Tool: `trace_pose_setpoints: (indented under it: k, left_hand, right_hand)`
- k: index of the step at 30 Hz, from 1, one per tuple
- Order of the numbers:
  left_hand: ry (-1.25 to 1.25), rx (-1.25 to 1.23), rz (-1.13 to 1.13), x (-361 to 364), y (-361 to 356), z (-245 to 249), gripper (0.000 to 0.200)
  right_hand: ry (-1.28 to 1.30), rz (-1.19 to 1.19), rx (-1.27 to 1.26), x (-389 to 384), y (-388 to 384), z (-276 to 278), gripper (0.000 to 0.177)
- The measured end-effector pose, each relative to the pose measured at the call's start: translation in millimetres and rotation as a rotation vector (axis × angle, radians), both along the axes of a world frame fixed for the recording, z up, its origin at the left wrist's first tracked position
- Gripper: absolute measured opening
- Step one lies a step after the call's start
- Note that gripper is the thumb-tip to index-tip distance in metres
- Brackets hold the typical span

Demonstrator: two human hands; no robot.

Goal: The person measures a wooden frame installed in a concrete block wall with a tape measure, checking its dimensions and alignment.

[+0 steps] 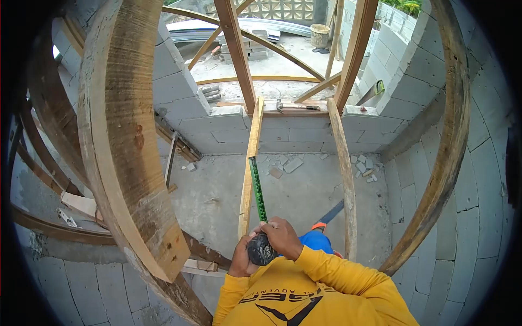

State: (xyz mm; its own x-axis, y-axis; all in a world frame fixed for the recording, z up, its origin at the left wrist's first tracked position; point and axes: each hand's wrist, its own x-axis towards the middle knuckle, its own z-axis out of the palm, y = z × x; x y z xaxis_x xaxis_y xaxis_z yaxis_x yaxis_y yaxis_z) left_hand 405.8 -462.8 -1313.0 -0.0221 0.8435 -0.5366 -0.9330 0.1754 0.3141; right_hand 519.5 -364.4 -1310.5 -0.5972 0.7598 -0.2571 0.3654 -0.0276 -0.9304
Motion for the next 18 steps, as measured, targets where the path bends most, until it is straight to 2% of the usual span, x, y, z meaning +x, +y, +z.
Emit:
trace_pose_setpoints:
  k: [1,2,5,6,8,10,13,16,18]
  left_hand:
    - [0.0,0.009,0.013,-7.9,4.1,1.0,0.034]
    - [-0.003,0.018,0.03,-16.1,5.2,0.5,0.035]
    - [0.049,-0.052,0.17,-28.3,-2.8,-17.1,0.04]
    - [0.079,-0.073,0.221,-27.0,-6.8,-20.1,0.042]
    - [0.097,-0.071,0.29,-23.0,-13.4,-26.2,0.047]
    - [0.081,-0.024,0.317,-19.9,-22.6,-35.2,0.055]
    - [0.172,-0.147,0.305,-25.9,-30.1,-59.4,0.06]
    - [0.199,-0.25,0.296,-30.5,-26.0,-47.6,0.067]
    - [0.12,-0.178,0.406,-26.3,-19.3,-32.7,0.07]
  right_hand:
    - [-0.058,0.076,0.149,-6.3,8.7,-3.4,0.035]
    - [-0.059,0.017,0.014,-16.9,15.1,-0.1,0.031]
    - [-0.034,0.235,0.001,-39.1,43.4,-7.4,0.03]
    - [-0.032,0.292,-0.123,-47.0,53.3,-4.2,0.031]
    - [0.048,0.69,0.006,-65.8,62.9,-48.0,0.03]
    - [0.108,0.953,0.072,-76.7,71.6,-65.4,0.029]
    - [0.094,1.089,0.081,-95.5,95.1,-57.4,0.027]
    - [0.061,1.215,0.07,-116.4,92.6,-62.9,0.029]
    - [0.068,1.258,0.164,-124.6,89.9,-62.0,0.033]
